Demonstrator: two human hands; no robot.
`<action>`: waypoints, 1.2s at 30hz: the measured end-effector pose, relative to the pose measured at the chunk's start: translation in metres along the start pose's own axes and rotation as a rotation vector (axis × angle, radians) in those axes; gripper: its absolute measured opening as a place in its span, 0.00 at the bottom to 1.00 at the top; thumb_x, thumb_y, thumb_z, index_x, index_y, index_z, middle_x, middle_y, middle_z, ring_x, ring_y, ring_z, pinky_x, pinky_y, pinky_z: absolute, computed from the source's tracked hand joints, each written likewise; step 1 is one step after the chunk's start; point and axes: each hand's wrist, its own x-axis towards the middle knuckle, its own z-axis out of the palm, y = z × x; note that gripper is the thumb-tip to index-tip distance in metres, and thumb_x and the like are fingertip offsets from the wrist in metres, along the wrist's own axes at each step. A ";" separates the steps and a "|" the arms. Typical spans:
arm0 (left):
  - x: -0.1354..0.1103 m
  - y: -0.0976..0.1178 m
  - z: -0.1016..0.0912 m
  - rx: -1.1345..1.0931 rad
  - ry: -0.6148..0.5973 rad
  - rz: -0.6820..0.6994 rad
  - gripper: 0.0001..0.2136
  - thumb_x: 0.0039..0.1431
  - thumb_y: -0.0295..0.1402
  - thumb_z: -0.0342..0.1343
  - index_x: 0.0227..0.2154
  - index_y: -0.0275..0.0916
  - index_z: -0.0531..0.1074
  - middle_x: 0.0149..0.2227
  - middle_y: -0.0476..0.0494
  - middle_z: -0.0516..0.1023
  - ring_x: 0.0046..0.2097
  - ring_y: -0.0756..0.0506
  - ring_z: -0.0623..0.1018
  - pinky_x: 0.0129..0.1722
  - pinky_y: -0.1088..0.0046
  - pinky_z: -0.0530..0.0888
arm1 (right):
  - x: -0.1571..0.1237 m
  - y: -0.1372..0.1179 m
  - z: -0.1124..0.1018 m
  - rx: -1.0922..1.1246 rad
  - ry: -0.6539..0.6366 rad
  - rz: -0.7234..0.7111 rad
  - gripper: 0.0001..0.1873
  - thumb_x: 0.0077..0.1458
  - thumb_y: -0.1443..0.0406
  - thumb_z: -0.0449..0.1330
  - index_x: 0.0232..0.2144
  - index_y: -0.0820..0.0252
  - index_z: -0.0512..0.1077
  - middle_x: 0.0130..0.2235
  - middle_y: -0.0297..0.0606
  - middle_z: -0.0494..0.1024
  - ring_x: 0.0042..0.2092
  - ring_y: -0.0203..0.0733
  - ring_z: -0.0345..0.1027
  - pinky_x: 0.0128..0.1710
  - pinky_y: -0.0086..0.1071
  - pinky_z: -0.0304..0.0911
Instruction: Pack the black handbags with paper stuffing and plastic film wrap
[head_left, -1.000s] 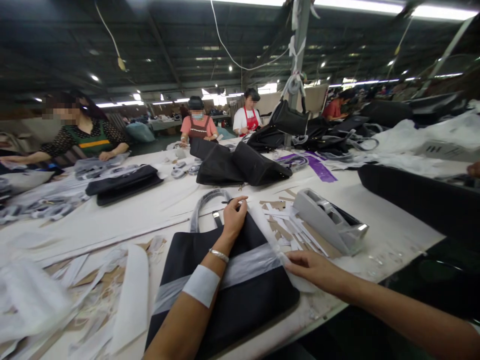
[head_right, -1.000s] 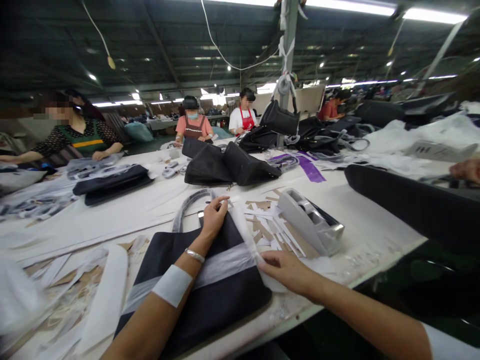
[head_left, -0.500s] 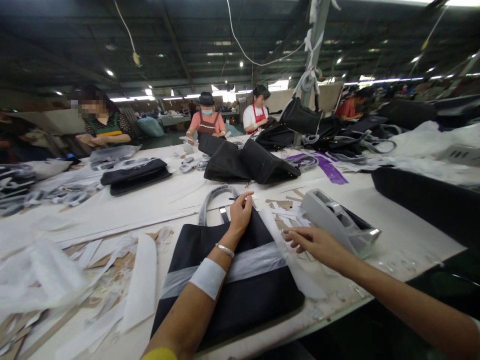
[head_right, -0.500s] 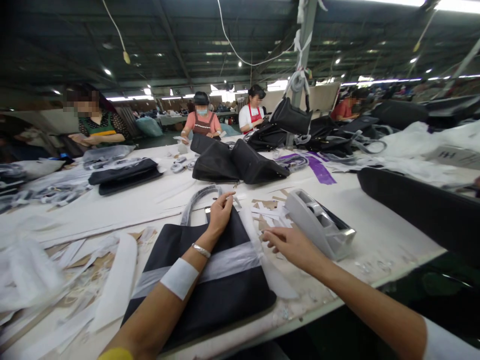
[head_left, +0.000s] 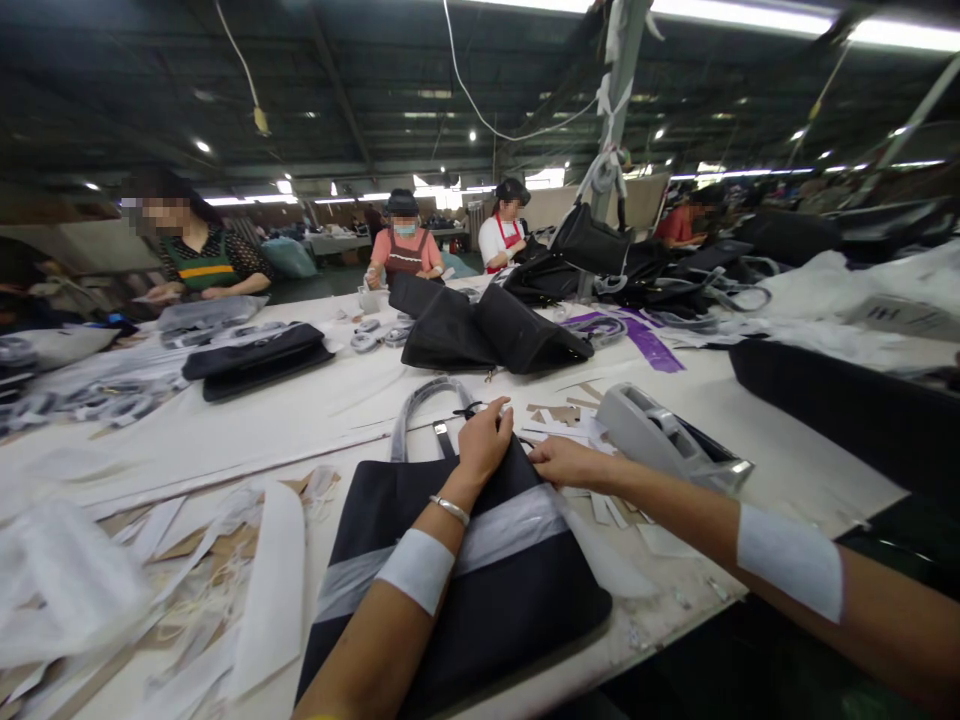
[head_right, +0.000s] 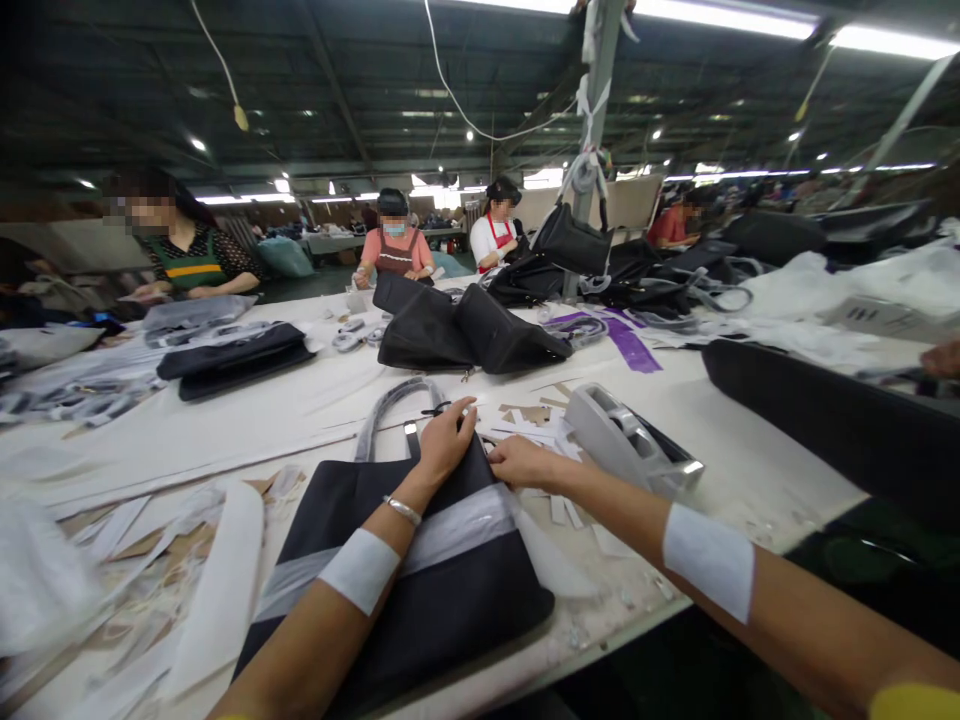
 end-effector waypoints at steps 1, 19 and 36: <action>0.000 -0.003 0.001 0.047 -0.028 0.031 0.15 0.65 0.37 0.51 0.50 0.40 0.74 0.37 0.42 0.79 0.42 0.43 0.76 0.43 0.69 0.70 | -0.006 0.000 -0.001 -0.011 0.028 -0.012 0.13 0.51 0.63 0.56 0.31 0.63 0.79 0.28 0.37 0.79 0.33 0.43 0.72 0.35 0.32 0.65; -0.027 0.075 -0.033 0.224 -0.702 0.689 0.18 0.67 0.44 0.46 0.49 0.40 0.73 0.38 0.40 0.81 0.40 0.42 0.79 0.42 0.67 0.71 | -0.145 0.048 0.034 -0.008 0.266 -0.036 0.11 0.53 0.62 0.62 0.39 0.55 0.78 0.32 0.37 0.81 0.33 0.43 0.72 0.33 0.31 0.60; -0.052 0.051 -0.042 0.070 -0.288 0.829 0.13 0.64 0.32 0.46 0.44 0.37 0.73 0.27 0.42 0.78 0.29 0.45 0.74 0.32 0.67 0.68 | -0.110 0.050 0.101 0.403 0.589 -0.306 0.18 0.53 0.75 0.51 0.40 0.57 0.76 0.45 0.41 0.77 0.47 0.43 0.72 0.51 0.37 0.68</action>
